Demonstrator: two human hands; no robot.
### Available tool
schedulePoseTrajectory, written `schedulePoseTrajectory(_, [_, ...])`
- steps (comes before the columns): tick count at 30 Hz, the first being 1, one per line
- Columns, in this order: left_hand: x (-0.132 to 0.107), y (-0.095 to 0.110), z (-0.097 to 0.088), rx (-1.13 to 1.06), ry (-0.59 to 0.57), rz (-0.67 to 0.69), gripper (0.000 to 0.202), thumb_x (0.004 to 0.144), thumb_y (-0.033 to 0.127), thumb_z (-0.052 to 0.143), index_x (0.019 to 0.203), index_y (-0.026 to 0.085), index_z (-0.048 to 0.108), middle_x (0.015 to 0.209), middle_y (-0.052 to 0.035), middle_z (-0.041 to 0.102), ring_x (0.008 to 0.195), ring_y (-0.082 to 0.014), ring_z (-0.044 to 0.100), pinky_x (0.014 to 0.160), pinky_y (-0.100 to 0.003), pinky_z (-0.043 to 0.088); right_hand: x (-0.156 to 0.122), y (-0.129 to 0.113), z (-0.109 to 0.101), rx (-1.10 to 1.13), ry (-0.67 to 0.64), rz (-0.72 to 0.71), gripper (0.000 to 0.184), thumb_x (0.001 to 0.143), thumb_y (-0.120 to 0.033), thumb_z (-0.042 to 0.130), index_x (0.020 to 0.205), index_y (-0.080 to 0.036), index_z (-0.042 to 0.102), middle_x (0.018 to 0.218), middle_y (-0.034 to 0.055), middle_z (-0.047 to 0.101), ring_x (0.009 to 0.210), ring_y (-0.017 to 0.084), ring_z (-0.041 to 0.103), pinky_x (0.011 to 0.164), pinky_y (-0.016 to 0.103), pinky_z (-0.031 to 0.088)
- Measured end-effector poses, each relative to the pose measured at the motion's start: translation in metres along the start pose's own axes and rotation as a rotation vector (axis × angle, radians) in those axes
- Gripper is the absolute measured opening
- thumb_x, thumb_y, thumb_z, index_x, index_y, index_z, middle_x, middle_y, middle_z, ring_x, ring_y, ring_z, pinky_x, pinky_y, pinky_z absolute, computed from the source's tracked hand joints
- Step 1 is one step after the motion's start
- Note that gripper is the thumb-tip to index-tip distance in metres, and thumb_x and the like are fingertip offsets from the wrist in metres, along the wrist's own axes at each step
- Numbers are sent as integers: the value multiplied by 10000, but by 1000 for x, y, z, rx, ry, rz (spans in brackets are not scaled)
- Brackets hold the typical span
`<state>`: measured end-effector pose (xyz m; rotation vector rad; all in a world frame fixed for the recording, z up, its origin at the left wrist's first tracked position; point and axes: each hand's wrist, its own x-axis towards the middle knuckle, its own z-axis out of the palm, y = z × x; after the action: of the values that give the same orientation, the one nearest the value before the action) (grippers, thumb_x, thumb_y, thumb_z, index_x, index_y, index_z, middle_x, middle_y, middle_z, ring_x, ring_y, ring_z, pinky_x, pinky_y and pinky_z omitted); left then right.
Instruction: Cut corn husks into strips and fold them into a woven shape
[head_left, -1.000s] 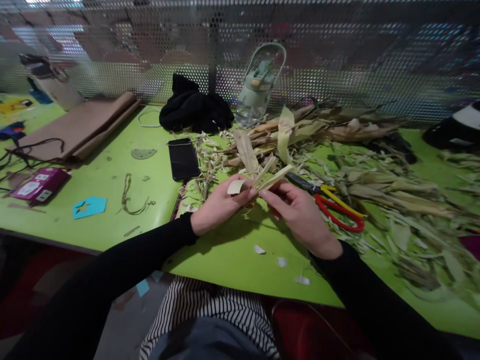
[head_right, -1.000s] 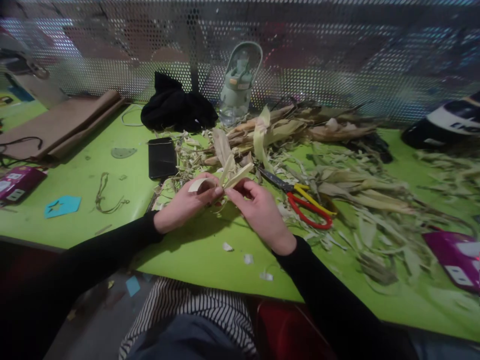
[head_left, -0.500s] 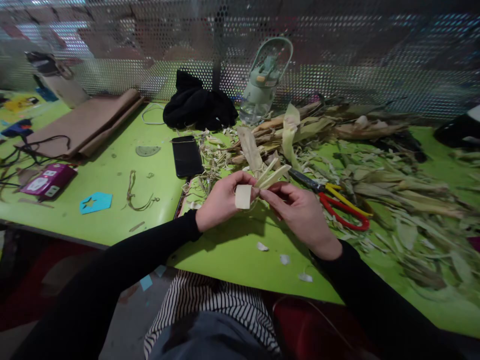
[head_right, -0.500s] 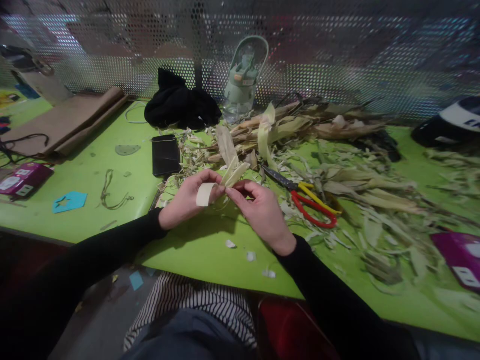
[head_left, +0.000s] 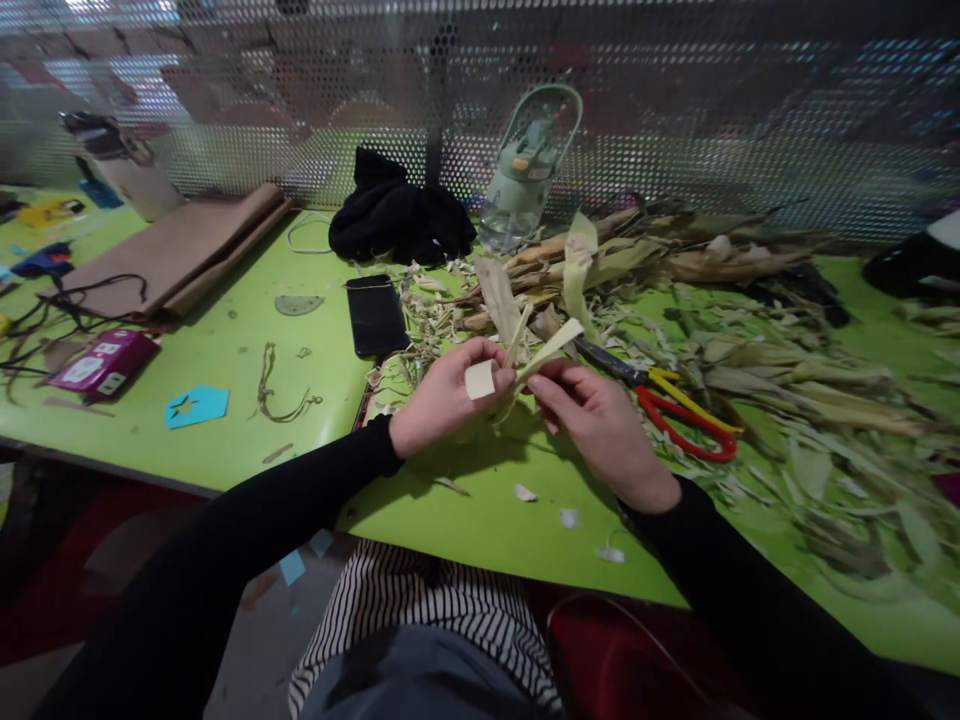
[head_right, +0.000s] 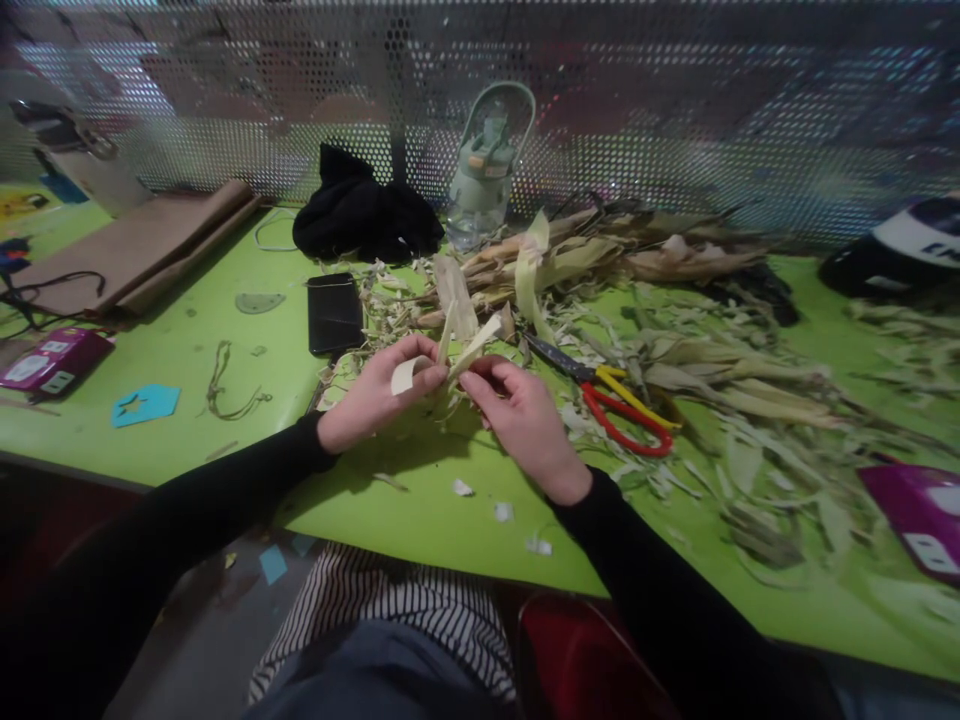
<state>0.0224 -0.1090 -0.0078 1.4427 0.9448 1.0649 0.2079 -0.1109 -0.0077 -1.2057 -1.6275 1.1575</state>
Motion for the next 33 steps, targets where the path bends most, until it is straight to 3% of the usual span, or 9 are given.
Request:
schedulePoseTrajectory(5, [1, -2, -4, 3, -57, -26, 333, 806, 437, 735, 830, 161, 549, 768, 10, 564, 654, -80, 466, 620, -224, 391, 2, 5, -2, -25, 42, -49, 247, 851, -430, 722, 920, -206, 643, 761, -8, 615, 568, 100, 497, 472, 237, 384])
schedulePoseTrajectory(9, [0, -1, -5, 68, -96, 8, 250, 861, 382, 677, 816, 157, 577, 826, -16, 617, 734, -105, 536, 708, -244, 436, 0, 3, -2, -93, 120, -126, 209, 830, -371, 755, 860, -219, 615, 816, 2, 632, 635, 113, 536, 525, 244, 433])
schedulePoseTrajectory(16, [1, -12, 2, 122, -50, 121, 229, 867, 375, 672, 853, 158, 599, 820, -28, 652, 738, -126, 566, 695, -251, 449, -4, -3, 2, -60, 53, -79, 227, 878, -424, 684, 887, -201, 643, 782, 9, 643, 510, 87, 483, 418, 232, 369])
schedulePoseTrajectory(23, [-3, -12, 4, 327, -42, 232, 87, 879, 237, 625, 856, 158, 595, 775, -13, 651, 676, -108, 547, 648, -241, 410, -2, -1, 1, -129, 106, -109, 197, 862, -390, 691, 844, -201, 638, 782, 16, 646, 633, 122, 551, 519, 249, 426])
schedulePoseTrajectory(29, [-5, -8, 5, 266, -51, 191, 237, 910, 407, 641, 921, 171, 625, 846, -37, 680, 734, -136, 583, 699, -266, 450, -2, -3, 1, 69, 62, -19, 231, 845, -441, 715, 853, -219, 651, 741, -15, 610, 554, 93, 480, 471, 231, 397])
schedulePoseTrajectory(33, [-4, -9, 5, 256, -24, 139, 309, 894, 477, 655, 871, 174, 601, 779, -8, 628, 708, -128, 541, 682, -260, 427, 0, -2, 2, 206, 45, 18, 253, 780, -434, 776, 808, -217, 648, 719, -28, 585, 556, 84, 466, 475, 220, 403])
